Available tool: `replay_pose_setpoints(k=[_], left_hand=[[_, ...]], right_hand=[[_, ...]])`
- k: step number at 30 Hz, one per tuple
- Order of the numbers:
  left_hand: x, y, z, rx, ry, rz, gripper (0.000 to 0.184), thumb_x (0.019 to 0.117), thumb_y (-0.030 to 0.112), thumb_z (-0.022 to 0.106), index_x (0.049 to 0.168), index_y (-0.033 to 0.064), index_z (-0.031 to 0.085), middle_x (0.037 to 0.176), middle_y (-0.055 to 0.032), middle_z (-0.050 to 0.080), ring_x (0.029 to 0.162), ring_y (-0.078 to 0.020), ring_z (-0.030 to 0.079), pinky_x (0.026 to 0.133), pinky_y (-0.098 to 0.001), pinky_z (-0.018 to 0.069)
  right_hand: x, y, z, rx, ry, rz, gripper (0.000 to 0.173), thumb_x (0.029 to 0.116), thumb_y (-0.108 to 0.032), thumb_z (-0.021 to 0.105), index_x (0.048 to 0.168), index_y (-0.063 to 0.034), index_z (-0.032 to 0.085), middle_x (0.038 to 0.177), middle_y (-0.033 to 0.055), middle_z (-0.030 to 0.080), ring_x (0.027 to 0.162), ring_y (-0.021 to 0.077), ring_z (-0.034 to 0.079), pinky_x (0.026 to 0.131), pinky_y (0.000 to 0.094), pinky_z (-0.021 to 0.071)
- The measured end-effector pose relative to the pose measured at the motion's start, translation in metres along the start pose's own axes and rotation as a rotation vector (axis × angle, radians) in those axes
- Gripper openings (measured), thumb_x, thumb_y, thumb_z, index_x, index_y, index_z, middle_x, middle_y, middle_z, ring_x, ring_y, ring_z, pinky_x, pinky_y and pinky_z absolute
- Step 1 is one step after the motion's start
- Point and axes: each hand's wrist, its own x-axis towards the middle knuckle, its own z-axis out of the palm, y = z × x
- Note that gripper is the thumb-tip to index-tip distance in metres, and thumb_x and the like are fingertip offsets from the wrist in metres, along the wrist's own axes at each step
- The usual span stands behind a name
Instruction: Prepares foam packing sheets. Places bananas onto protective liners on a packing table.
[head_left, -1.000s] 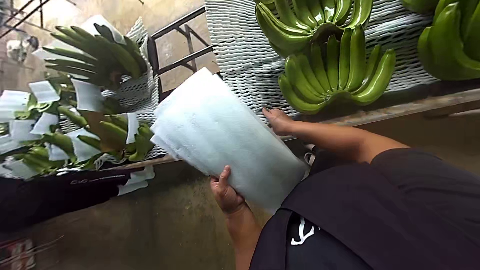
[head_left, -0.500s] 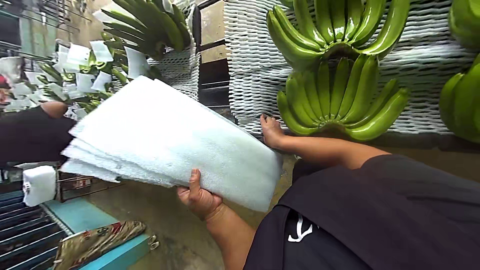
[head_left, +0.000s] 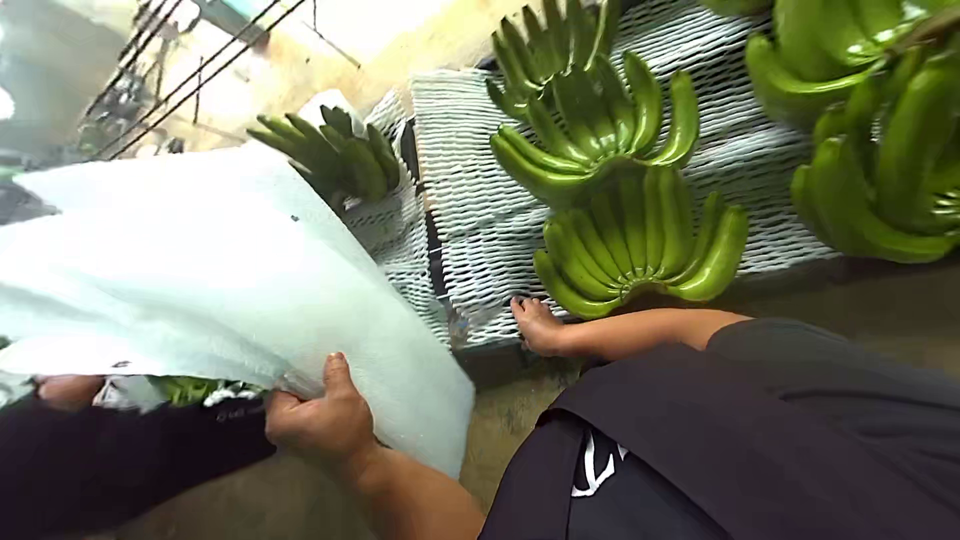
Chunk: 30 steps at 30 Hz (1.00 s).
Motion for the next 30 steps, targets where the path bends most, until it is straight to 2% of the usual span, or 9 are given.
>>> replay_pose_setpoints(k=[3,8,11,14,17,20,23,26,30], left_hand=[[0.073,-0.005,0.019,0.249,-0.052,0.148,0.051,0.0987,0.024,0.060,0.134,-0.0137,0.056,0.141,-0.0359,0.052,0.132,-0.0468,0.053,0.111,-0.0544,0.0409],[0.130,0.014,0.094,0.250,-0.368,0.338,0.052,0.0986,0.013,0.056,0.147,-0.0044,0.047,0.152,-0.0353,0.038,0.131,-0.0562,0.048,0.098,-0.0730,0.0430],[0.127,0.002,0.162,0.233,-0.611,0.415,0.057,0.0969,0.019,0.062,0.146,-0.0052,0.046,0.150,-0.0394,0.036,0.122,-0.0617,0.052,0.090,-0.0777,0.0452],[0.114,-0.012,0.210,0.161,-0.774,0.450,0.069,0.0945,0.033,0.073,0.151,0.0030,0.047,0.161,-0.0368,0.023,0.131,-0.0643,0.043,0.093,-0.0812,0.0396],[0.088,0.005,0.211,-0.093,-0.771,0.609,0.060,0.0946,0.028,0.072,0.143,-0.0028,0.054,0.161,-0.0357,0.023,0.145,-0.0585,0.028,0.110,-0.0756,0.0280],[0.046,0.045,0.215,-0.342,-1.056,0.668,0.052,0.1030,0.032,0.061,0.142,-0.0021,0.055,0.155,-0.0258,0.043,0.143,-0.0404,0.043,0.118,-0.0554,0.0351],[0.008,0.071,0.244,-0.519,-1.440,0.479,0.057,0.1074,0.042,0.049,0.148,0.0029,0.050,0.146,-0.0229,0.055,0.137,-0.0345,0.052,0.115,-0.0546,0.0393],[-0.008,0.077,0.257,-0.658,-1.510,0.260,0.056,0.1010,0.037,0.064,0.146,0.0061,0.051,0.144,-0.0212,0.055,0.133,-0.0322,0.054,0.110,-0.0534,0.0436],[-0.010,0.081,0.250,-0.655,-1.604,0.258,0.071,0.0889,0.019,0.079,0.151,0.0094,0.046,0.147,-0.0214,0.052,0.132,-0.0331,0.055,0.107,-0.0542,0.0470]], right_hand=[[0.014,-0.013,0.009,-0.018,0.021,-0.007,0.100,0.0822,-0.004,0.081,0.160,0.0055,0.019,0.152,0.0329,0.040,0.141,0.0493,0.039,0.116,0.0609,0.0321],[-0.006,-0.016,-0.009,-0.014,-0.021,-0.183,0.076,0.0931,-0.020,0.076,0.155,0.0026,0.038,0.153,0.0302,0.043,0.143,0.0453,0.041,0.118,0.0570,0.0310],[-0.065,-0.020,-0.017,0.168,0.331,-0.327,0.036,0.0968,-0.011,0.068,0.131,0.0018,0.066,0.134,0.0223,0.065,0.126,0.0318,0.062,0.112,0.0434,0.0445],[-0.109,0.010,-0.017,0.076,0.834,-0.301,0.022,0.0936,-0.008,0.067,0.113,-0.0017,0.075,0.118,0.0136,0.073,0.114,0.0240,0.068,0.103,0.0402,0.0536],[-0.139,0.037,-0.035,-0.156,0.875,-0.029,0.035,0.0900,-0.006,0.073,0.124,-0.0030,0.071,0.134,0.0180,0.065,0.130,0.0342,0.058,0.111,0.0500,0.0451],[-0.131,0.061,-0.045,-0.359,0.759,0.086,0.049,0.0851,0.001,0.076,0.133,-0.0035,0.066,0.137,0.0221,0.061,0.132,0.0404,0.055,0.114,0.0555,0.0405],[-0.109,0.074,-0.043,-0.481,0.732,0.061,0.042,0.0861,0.012,0.066,0.125,-0.0040,0.071,0.124,0.0218,0.068,0.121,0.0415,0.063,0.104,0.0569,0.0497],[-0.098,0.085,-0.032,-0.547,0.868,-0.091,0.029,0.0873,0.013,0.062,0.109,-0.0010,0.076,0.103,0.0224,0.070,0.104,0.0424,0.067,0.092,0.0553,0.0555],[-0.111,0.093,-0.018,-0.533,0.936,-0.167,0.028,0.0903,0.011,0.058,0.109,0.0000,0.075,0.104,0.0221,0.071,0.105,0.0414,0.066,0.096,0.0537,0.0537]])
